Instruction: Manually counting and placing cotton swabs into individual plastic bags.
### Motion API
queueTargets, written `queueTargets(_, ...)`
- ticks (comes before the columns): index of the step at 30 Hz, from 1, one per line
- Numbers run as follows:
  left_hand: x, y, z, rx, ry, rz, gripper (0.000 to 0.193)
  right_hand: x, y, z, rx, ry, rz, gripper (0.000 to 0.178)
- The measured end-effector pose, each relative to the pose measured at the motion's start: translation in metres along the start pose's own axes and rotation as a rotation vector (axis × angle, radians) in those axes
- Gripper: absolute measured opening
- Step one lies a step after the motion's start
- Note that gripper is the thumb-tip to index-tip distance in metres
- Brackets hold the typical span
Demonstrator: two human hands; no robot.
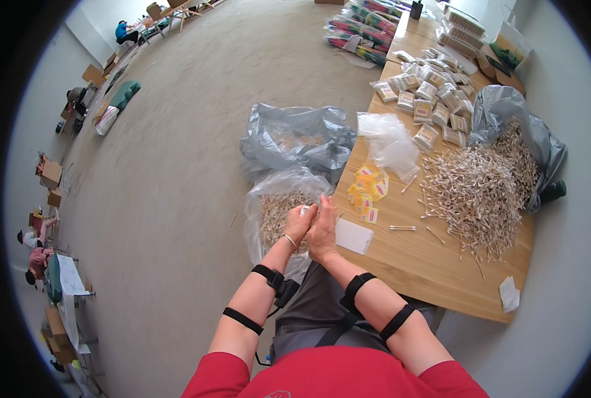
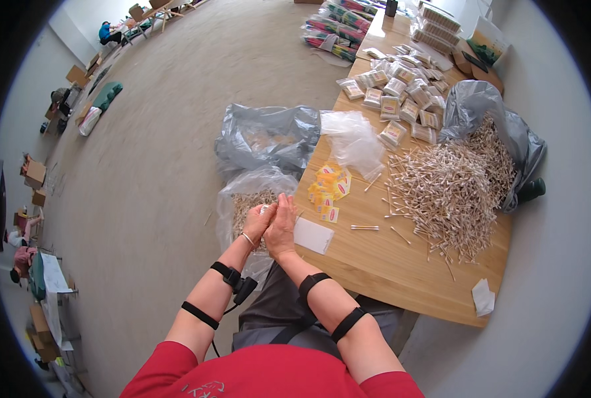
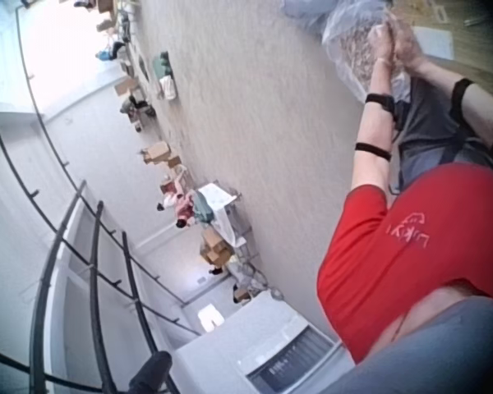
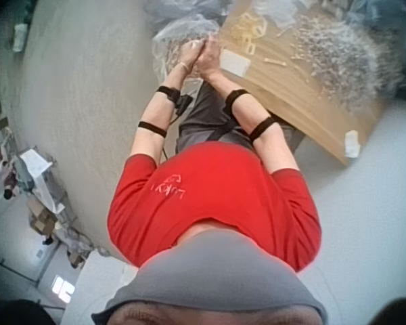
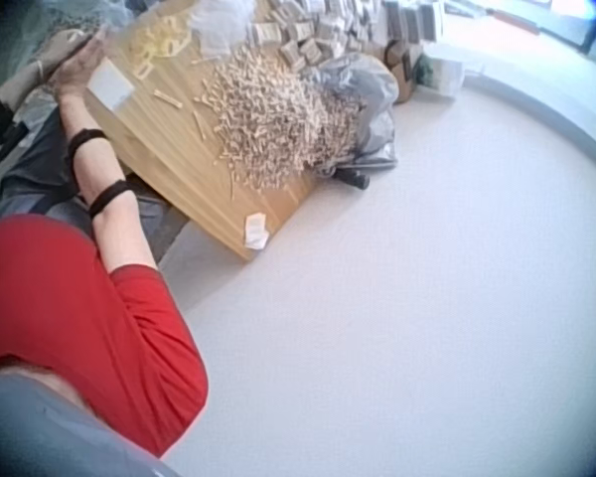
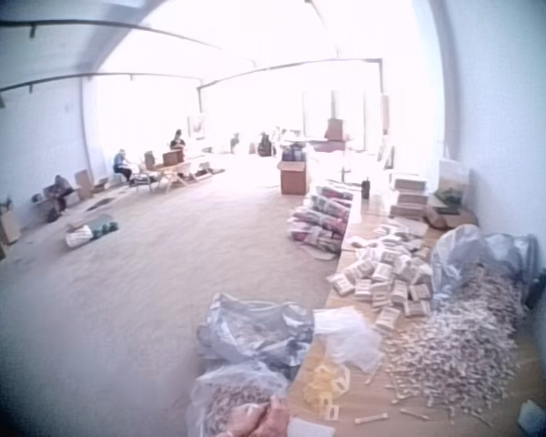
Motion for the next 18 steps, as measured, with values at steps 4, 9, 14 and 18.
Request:
queueTargets(4, 0.005, 0.002, 0.004, -0.081, -0.033, -0.026, 0.016, -0.005, -0.002, 0.001, 0.042, 0.067, 0.017, 0.047)
queueTargets(9, 0.019, 0.027, -0.003, -0.201, 0.008, -0.089, 0.014, -0.016, -0.021, 0.001, 0.060, 0.059, 0.000, 0.054)
queueTargets(14, 0.055, 0.052, -0.024, -0.374, 0.260, -0.049, 0.020, -0.002, -0.031, 0.007, 0.057, 0.114, 0.094, 0.055)
queueTargets(18, 0.032, 0.082, -0.055, -0.457, 0.185, -0.192, 0.027, 0.014, -0.015, 0.022, -0.197, 0.092, 0.276, 0.059)
Point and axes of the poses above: each hand's wrist, its own z-axis towards the middle knuckle, its own x-axis out of the back of the hand, y = z × x, the point moved 6 cm from there along z, towards the middle knuckle, and after that the axes turned 3 degrees about x, right-handed, at the moved point
